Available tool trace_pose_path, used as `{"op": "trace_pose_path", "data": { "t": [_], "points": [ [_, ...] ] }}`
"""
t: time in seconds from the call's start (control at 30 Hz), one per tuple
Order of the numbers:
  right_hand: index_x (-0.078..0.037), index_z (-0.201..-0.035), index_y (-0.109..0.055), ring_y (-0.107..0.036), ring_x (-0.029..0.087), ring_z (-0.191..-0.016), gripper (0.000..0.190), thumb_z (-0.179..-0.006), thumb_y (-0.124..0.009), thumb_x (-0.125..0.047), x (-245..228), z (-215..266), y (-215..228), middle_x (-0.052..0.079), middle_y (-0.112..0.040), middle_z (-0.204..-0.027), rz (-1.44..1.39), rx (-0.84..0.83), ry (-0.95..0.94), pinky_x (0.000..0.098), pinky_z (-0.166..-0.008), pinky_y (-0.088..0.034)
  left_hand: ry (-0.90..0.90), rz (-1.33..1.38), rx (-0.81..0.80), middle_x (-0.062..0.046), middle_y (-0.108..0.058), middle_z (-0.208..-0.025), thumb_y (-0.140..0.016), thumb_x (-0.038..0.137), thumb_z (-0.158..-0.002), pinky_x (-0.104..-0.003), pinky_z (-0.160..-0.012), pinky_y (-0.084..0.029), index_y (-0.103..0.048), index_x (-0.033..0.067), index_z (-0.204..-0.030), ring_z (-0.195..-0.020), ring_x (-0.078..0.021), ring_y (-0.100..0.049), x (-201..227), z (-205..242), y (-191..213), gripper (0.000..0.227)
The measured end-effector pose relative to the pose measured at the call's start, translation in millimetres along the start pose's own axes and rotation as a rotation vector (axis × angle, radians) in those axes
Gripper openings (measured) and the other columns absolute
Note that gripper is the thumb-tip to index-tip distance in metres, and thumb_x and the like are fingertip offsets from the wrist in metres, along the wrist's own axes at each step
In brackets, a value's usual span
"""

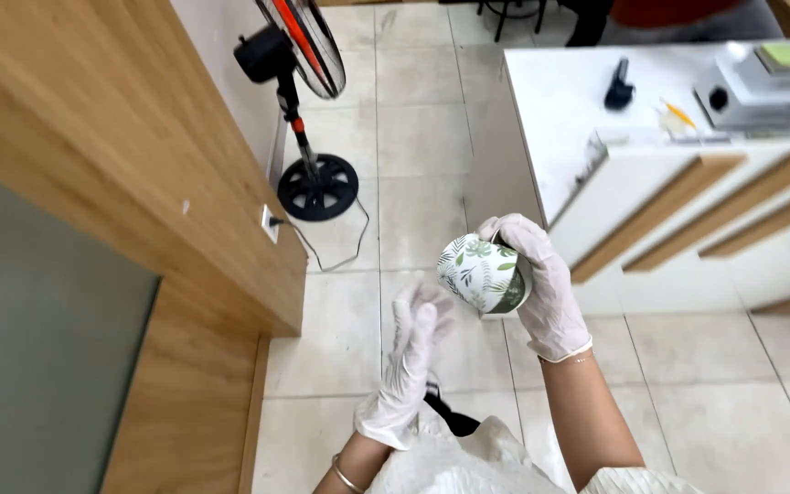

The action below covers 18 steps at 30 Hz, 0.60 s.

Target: The person repeatedly picks up small green cylindrical containers from a glass shelf, walks to a wooden table, and places them in a grid formation among other identical containers. The person wears white gloves and handles the containers one at a time, rotating them briefly before placing them down.

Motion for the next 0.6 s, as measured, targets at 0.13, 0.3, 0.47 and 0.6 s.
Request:
{"op": "trace_pose_path", "data": {
  "t": [0.13, 0.3, 0.47, 0.6],
  "points": [
    [-0.002, -0.097, -0.067, -0.066, 0.017, -0.095, 0.016, -0.098, -0.065, -0.018, -14, -112, 4, 0.008, -0.069, -0.100, 0.112, -0.007, -0.070, 0.0316, -0.089, -0.054, -0.209, -0.088, -0.006, -0.022, -0.036, -0.155, -0.071, 0.038, -0.092, -0.044, -0.115, -0.043, -0.017, 0.0082, -0.160, -0.140, -0.0307, -0.049, 32, -104, -7, 0.092],
    [0.001, -0.097, -0.071, -0.070, 0.014, -0.078, 0.014, -0.097, -0.069, -0.013, 2, -206, 16, 0.008, -0.075, -0.092, 0.171, 0.021, -0.221, 0.0271, -0.071, -0.059, -0.302, -0.028, 0.066, -0.019, -0.042, -0.149, -0.077, 0.012, -0.088, -0.038, -0.109, -0.049, -0.025, 0.0055, -0.159, -0.132, -0.0249, -0.051, 36, -206, -6, 0.088],
    [0.000, -0.096, -0.071, -0.071, 0.014, -0.076, 0.015, -0.095, -0.068, -0.015, 26, -292, 52, 0.007, -0.076, -0.090, 0.238, 0.132, -0.255, 0.0273, -0.069, -0.059, -0.236, 0.078, 0.010, -0.016, -0.049, -0.142, -0.077, 0.007, -0.088, -0.035, -0.108, -0.049, -0.029, 0.0031, -0.157, -0.127, -0.0223, -0.054, 19, -304, 10, 0.084],
    [0.001, -0.098, -0.073, -0.069, 0.014, -0.076, 0.016, -0.096, -0.069, -0.014, 50, -376, 85, 0.009, -0.074, -0.091, 0.306, 0.181, -0.250, 0.0268, -0.067, -0.058, -0.119, 0.137, -0.027, -0.015, -0.050, -0.139, -0.079, 0.007, -0.083, -0.035, -0.107, -0.049, -0.032, 0.0023, -0.152, -0.126, -0.0212, -0.055, 19, -398, 26, 0.084]
  ]
}}
Point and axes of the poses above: each hand's wrist, its own z-axis away from the middle knuckle, its own y-axis out of the back of the hand, x = y × z, the point moved 4 cm from there along -z, towards the middle knuckle
